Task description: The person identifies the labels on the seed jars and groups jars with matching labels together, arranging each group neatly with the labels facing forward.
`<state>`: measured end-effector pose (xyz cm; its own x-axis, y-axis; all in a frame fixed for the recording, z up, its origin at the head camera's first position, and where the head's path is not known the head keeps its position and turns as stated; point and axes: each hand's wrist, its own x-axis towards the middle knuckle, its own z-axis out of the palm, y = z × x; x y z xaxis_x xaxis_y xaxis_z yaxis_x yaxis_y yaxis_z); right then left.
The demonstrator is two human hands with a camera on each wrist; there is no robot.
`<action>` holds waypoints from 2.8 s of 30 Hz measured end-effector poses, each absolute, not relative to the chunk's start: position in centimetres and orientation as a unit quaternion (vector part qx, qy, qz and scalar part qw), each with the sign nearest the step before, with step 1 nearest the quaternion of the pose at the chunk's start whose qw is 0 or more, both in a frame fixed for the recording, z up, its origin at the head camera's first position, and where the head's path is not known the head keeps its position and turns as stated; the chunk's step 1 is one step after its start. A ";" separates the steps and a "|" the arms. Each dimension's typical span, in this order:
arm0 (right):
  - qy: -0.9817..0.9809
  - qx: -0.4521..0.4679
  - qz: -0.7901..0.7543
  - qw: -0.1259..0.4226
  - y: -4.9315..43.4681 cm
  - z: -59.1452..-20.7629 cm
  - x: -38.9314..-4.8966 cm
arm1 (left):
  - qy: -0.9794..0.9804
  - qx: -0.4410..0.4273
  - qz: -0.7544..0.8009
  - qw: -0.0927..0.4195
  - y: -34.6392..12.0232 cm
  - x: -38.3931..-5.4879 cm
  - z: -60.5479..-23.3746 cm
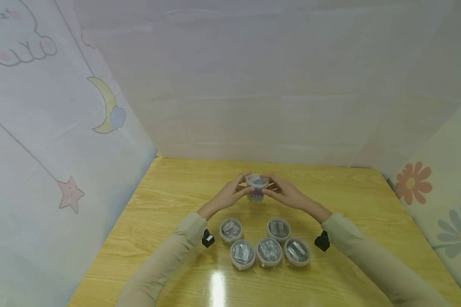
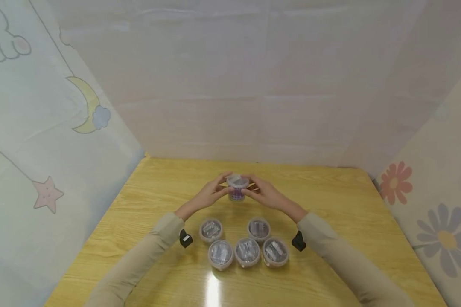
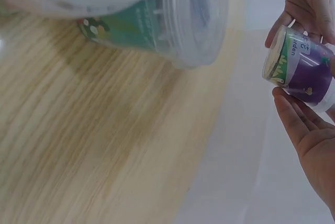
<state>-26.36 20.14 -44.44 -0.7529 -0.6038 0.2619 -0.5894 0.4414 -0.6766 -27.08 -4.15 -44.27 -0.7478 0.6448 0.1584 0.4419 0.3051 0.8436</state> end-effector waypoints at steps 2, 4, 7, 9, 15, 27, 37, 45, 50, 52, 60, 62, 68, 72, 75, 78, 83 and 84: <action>0.849 -0.352 -0.393 0.010 20.2 -44.5 -26.8 | 0.808 0.333 0.475 0.102 -4.1 -27.8 -45.0; 0.851 -0.350 -0.390 0.010 20.1 -44.6 -27.1 | 0.813 0.328 0.471 0.098 -4.1 -28.6 -45.8; 0.853 -0.346 -0.389 0.010 20.0 -44.7 -27.3 | 0.818 0.326 0.464 0.094 -4.2 -29.4 -46.4; 0.855 -0.342 -0.389 0.013 19.8 -44.2 -27.1 | 0.819 0.325 0.463 0.094 -4.2 -29.7 -46.6; 0.868 -0.324 -0.373 0.047 19.7 -43.2 -26.8 | 0.835 0.328 0.433 0.085 -4.4 -30.2 -46.7; 0.889 -0.322 -0.322 0.050 20.3 -45.2 -28.8 | 0.887 0.332 0.317 0.042 -4.5 -30.7 -46.5; 0.914 -0.318 -0.250 0.023 20.2 -46.0 -29.4 | 0.900 0.344 0.266 0.030 -4.4 -31.6 -47.5; 0.925 -0.310 -0.218 0.018 20.0 -46.8 -30.1 | 0.905 0.345 0.247 0.023 -4.2 -32.1 -48.1; 0.930 -0.297 -0.215 0.025 19.9 -47.1 -30.5 | 0.907 0.345 0.241 0.021 -4.1 -32.5 -48.4; 0.930 -0.299 -0.215 0.025 19.8 -47.2 -30.6 | 0.909 0.343 0.237 0.019 -4.0 -32.7 -48.5; 0.930 -0.292 -0.220 0.032 19.8 -47.5 -31.3 | 0.914 0.342 0.217 0.011 -3.5 -33.3 -48.8; 0.930 -0.292 -0.221 0.033 19.8 -47.6 -31.4 | 0.915 0.341 0.213 0.007 -3.4 -33.5 -48.9; 0.929 -0.296 -0.220 0.035 19.8 -47.4 -31.6 | 0.920 0.336 0.200 0.007 -3.2 -33.8 -49.1; 0.927 -0.296 -0.226 0.039 19.8 -47.3 -31.6 | 0.924 0.328 0.193 0.015 -3.1 -33.9 -49.0; 0.928 -0.292 -0.228 0.044 19.8 -47.4 -31.7 | 0.925 0.323 0.200 0.020 -3.0 -33.9 -48.9; 0.928 -0.289 -0.229 0.047 19.7 -47.6 -31.8 | 0.926 0.318 0.203 0.024 -2.8 -34.1 -48.9; 0.930 -0.283 -0.228 0.050 19.7 -47.8 -32.1 | 0.928 0.311 0.202 0.032 -2.7 -34.2 -48.9; 0.930 -0.283 -0.228 0.049 19.7 -47.8 -32.1 | 0.927 0.311 0.206 0.032 -2.7 -34.3 -49.0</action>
<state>-32.13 19.67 -47.83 -0.8350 -0.5490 0.0377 -0.5043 0.7361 -0.4514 -34.30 -2.73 -48.98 -0.8045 0.5900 0.0683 0.5633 0.7215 0.4025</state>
